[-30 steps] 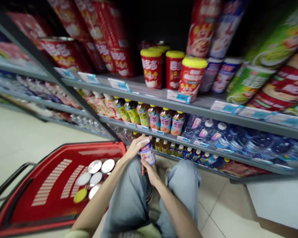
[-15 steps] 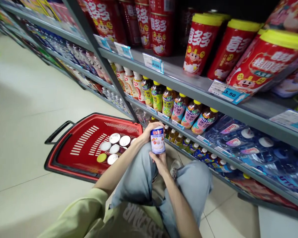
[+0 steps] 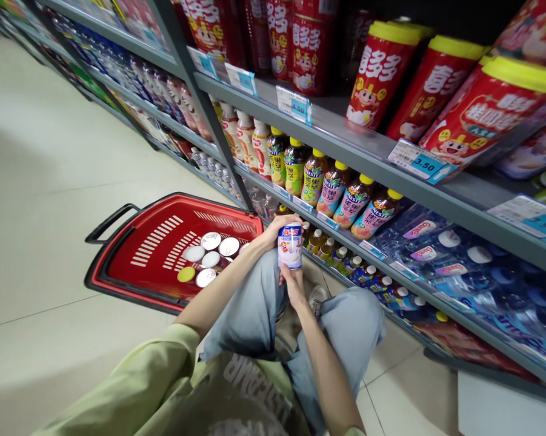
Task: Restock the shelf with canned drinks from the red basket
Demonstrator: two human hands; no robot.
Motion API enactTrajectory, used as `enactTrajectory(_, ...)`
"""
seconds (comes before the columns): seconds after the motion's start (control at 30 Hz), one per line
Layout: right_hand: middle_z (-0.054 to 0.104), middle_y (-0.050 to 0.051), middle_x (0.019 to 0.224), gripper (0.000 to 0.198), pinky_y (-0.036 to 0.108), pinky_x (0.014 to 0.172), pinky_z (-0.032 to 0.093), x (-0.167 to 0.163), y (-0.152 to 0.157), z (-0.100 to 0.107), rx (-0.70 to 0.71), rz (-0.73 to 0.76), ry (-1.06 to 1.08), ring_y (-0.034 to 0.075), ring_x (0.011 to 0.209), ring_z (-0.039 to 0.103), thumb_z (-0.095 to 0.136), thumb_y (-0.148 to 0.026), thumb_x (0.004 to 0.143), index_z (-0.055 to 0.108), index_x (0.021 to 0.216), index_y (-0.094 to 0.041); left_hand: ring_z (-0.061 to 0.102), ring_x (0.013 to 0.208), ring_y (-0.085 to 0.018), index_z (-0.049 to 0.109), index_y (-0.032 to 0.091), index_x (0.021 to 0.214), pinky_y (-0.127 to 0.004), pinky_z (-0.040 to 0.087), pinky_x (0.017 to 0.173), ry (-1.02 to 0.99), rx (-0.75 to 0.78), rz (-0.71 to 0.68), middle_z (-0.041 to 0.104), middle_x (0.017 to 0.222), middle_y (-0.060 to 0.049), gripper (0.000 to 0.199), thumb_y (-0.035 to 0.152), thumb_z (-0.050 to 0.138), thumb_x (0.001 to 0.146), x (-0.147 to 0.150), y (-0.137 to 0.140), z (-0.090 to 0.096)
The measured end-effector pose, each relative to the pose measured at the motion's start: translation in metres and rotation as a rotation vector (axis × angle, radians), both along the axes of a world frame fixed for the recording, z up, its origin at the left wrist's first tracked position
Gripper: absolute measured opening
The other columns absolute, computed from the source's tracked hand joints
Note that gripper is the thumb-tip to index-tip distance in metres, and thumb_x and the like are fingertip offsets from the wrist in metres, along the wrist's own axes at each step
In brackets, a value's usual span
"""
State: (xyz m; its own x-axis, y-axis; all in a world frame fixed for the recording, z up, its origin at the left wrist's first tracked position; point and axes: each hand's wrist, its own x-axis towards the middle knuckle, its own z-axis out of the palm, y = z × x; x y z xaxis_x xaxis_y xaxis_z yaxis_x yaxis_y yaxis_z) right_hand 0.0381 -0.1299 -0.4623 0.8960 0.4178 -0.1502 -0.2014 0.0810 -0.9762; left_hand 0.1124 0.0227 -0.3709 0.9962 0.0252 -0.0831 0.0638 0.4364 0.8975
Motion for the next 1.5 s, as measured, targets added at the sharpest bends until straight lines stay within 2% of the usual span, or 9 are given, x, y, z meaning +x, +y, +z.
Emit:
enactTrajectory(0.23, 0.054, -0.001, 0.057, 0.050, 0.030, 0.049, 0.044, 0.000, -0.001, 0.007, -0.045, 0.033, -0.004, 0.017, 0.051, 0.052, 0.066, -0.071, 0.081, 0.057, 0.065, -0.024, 0.071, 0.062, -0.020, 0.073, 0.010, 0.093, -0.033, 0.058, 0.064, -0.005, -0.008, 0.033, 0.076, 0.081, -0.010, 0.048, 0.054, 0.078, 0.075, 0.000, 0.000, -0.005)
enactTrajectory(0.53, 0.053, -0.001, 0.055, 0.049, 0.030, 0.050, 0.042, -0.001, -0.006, 0.014, -0.133, 0.012, -0.130, 0.017, 0.051, 0.050, 0.070, -0.068, 0.081, 0.056, 0.067, -0.023, 0.070, 0.063, -0.018, 0.071, 0.011, 0.090, -0.030, 0.056, 0.064, -0.024, 0.047, 0.061, 0.075, 0.079, -0.008, 0.046, 0.054, 0.078, 0.073, -0.001, -0.004, -0.002)
enactTrajectory(0.67, 0.049, -0.004, 0.058, 0.047, 0.029, 0.053, 0.043, -0.004, -0.002, 0.015, -0.170, -0.036, -0.204, 0.015, 0.055, 0.045, 0.073, -0.063, 0.079, 0.050, 0.068, -0.024, 0.068, 0.062, -0.017, 0.070, 0.011, 0.087, -0.029, 0.054, 0.064, -0.016, 0.052, 0.065, 0.073, 0.075, -0.007, 0.046, 0.055, 0.076, 0.074, -0.001, -0.003, -0.001)
enactTrajectory(0.8, 0.047, -0.004, 0.057, 0.052, 0.029, 0.052, 0.040, -0.004, -0.002, 0.014, -0.166, 0.021, -0.173, 0.015, 0.054, 0.043, 0.075, -0.069, 0.073, 0.047, 0.066, -0.026, 0.067, 0.065, -0.016, 0.071, 0.011, 0.085, -0.027, 0.051, 0.065, -0.052, 0.097, 0.079, 0.073, 0.076, -0.007, 0.043, 0.053, 0.075, 0.075, -0.001, -0.002, 0.000)
enactTrajectory(1.0, 0.056, 0.003, 0.058, 0.066, 0.036, 0.050, 0.044, -0.002, -0.005, 0.008, -0.137, 0.020, -0.117, 0.022, 0.052, 0.054, 0.037, -0.087, 0.086, 0.052, 0.064, -0.027, 0.065, 0.069, -0.014, 0.073, 0.012, 0.085, -0.025, 0.049, 0.066, -0.086, 0.149, 0.087, 0.073, 0.082, -0.006, 0.040, 0.051, 0.073, 0.077, -0.001, -0.001, 0.000)
enactTrajectory(1.13, 0.057, 0.005, 0.056, 0.064, 0.037, 0.052, 0.044, -0.003, -0.004, 0.007, -0.181, -0.034, -0.157, 0.024, 0.052, 0.056, 0.040, -0.083, 0.088, 0.053, 0.061, -0.026, 0.064, 0.067, -0.014, 0.073, 0.011, 0.085, -0.025, 0.049, 0.065, -0.064, 0.144, 0.089, 0.073, 0.080, -0.006, 0.039, 0.050, 0.074, 0.076, -0.002, -0.003, 0.001)
enactTrajectory(1.23, 0.061, 0.005, 0.061, 0.056, 0.037, 0.059, 0.048, -0.004, -0.005, 0.009, -0.218, -0.100, -0.205, 0.025, 0.059, 0.061, 0.049, -0.076, 0.088, 0.060, 0.073, -0.023, 0.066, 0.067, -0.015, 0.073, 0.012, 0.087, -0.026, 0.050, 0.066, -0.055, 0.120, 0.082, 0.073, 0.078, -0.006, 0.041, 0.051, 0.074, 0.076, -0.003, -0.004, 0.003)
enactTrajectory(1.37, 0.072, 0.011, 0.091, 0.055, 0.036, 0.072, 0.053, -0.006, -0.004, 0.014, -0.293, -0.239, -0.344, 0.029, 0.087, 0.070, 0.060, -0.066, 0.086, 0.057, 0.112, -0.018, 0.067, 0.068, -0.015, 0.072, 0.012, 0.086, -0.025, 0.050, 0.066, -0.070, 0.149, 0.102, 0.073, 0.080, -0.006, 0.042, 0.053, 0.074, 0.076, -0.003, -0.005, 0.002)
enactTrajectory(1.5, 0.071, 0.011, 0.095, 0.058, 0.035, 0.072, 0.053, -0.009, -0.001, 0.018, -0.344, -0.296, -0.342, 0.027, 0.085, 0.070, 0.072, -0.065, 0.078, 0.050, 0.110, -0.021, 0.067, 0.068, -0.016, 0.072, 0.012, 0.086, -0.025, 0.050, 0.065, -0.080, 0.189, 0.086, 0.073, 0.079, -0.007, 0.045, 0.056, 0.073, 0.078, -0.002, -0.006, 0.000)
